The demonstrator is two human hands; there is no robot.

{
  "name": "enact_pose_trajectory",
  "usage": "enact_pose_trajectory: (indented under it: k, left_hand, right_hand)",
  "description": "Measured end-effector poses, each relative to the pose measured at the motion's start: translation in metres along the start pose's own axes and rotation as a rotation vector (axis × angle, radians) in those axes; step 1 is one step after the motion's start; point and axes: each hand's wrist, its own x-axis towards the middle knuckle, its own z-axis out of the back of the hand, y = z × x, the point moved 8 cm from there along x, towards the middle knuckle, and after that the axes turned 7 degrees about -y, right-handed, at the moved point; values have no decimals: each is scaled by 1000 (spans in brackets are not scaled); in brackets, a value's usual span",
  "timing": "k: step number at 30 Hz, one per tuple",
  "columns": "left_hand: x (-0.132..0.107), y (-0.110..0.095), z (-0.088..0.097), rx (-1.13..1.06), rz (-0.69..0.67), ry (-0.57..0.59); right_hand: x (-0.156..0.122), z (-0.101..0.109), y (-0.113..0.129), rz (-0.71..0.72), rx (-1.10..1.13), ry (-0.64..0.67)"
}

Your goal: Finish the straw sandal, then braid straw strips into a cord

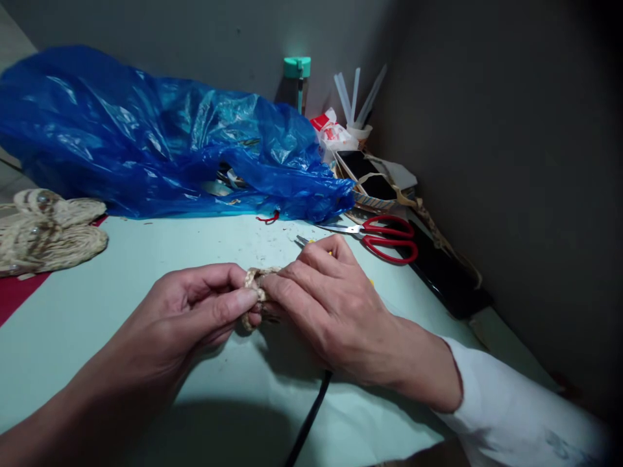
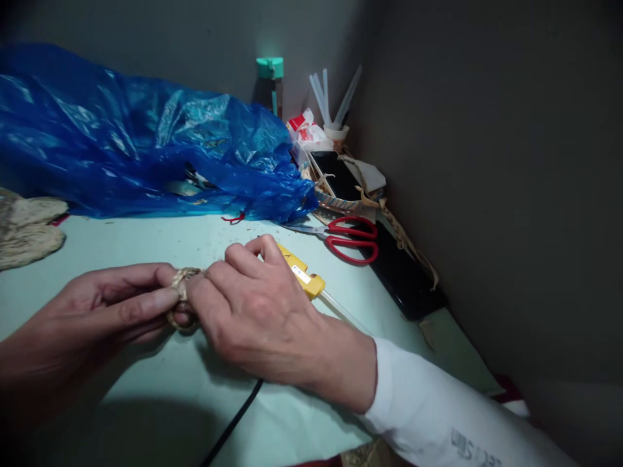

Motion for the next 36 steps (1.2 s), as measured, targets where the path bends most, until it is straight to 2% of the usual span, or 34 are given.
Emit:
enact_pose_trajectory:
  k: [3,8,14,20,23,26,31,36]
  left_hand:
    - [0,5,0,-15,63,28]
    - [-4,3,-7,-27,58,66]
    - [-3,2,-13,-132,35,98]
    - [2,-1,-9,-226,-2,113]
    - [0,-5,-12,-174,-23,138]
    - [-1,-7,-12,-86,-59,113]
    - [-1,-13,-6,-9,-152,36]
    - [-3,-23,-9,156,-312,40]
  right_hand:
    - [0,3,3,43,-41,-37]
    - [-2,8,11,115,-48,-107]
    - [-4,8,-1,17,-45,-106]
    - [-6,16,-11,-27,-97,-145]
    - [-7,13,-10,-27,-104,-117]
    - [-7,8,-8,-36,-70,-78]
    - [-3,11,-12,-132,167,-53]
    - [-1,5,-18,-237,284,13]
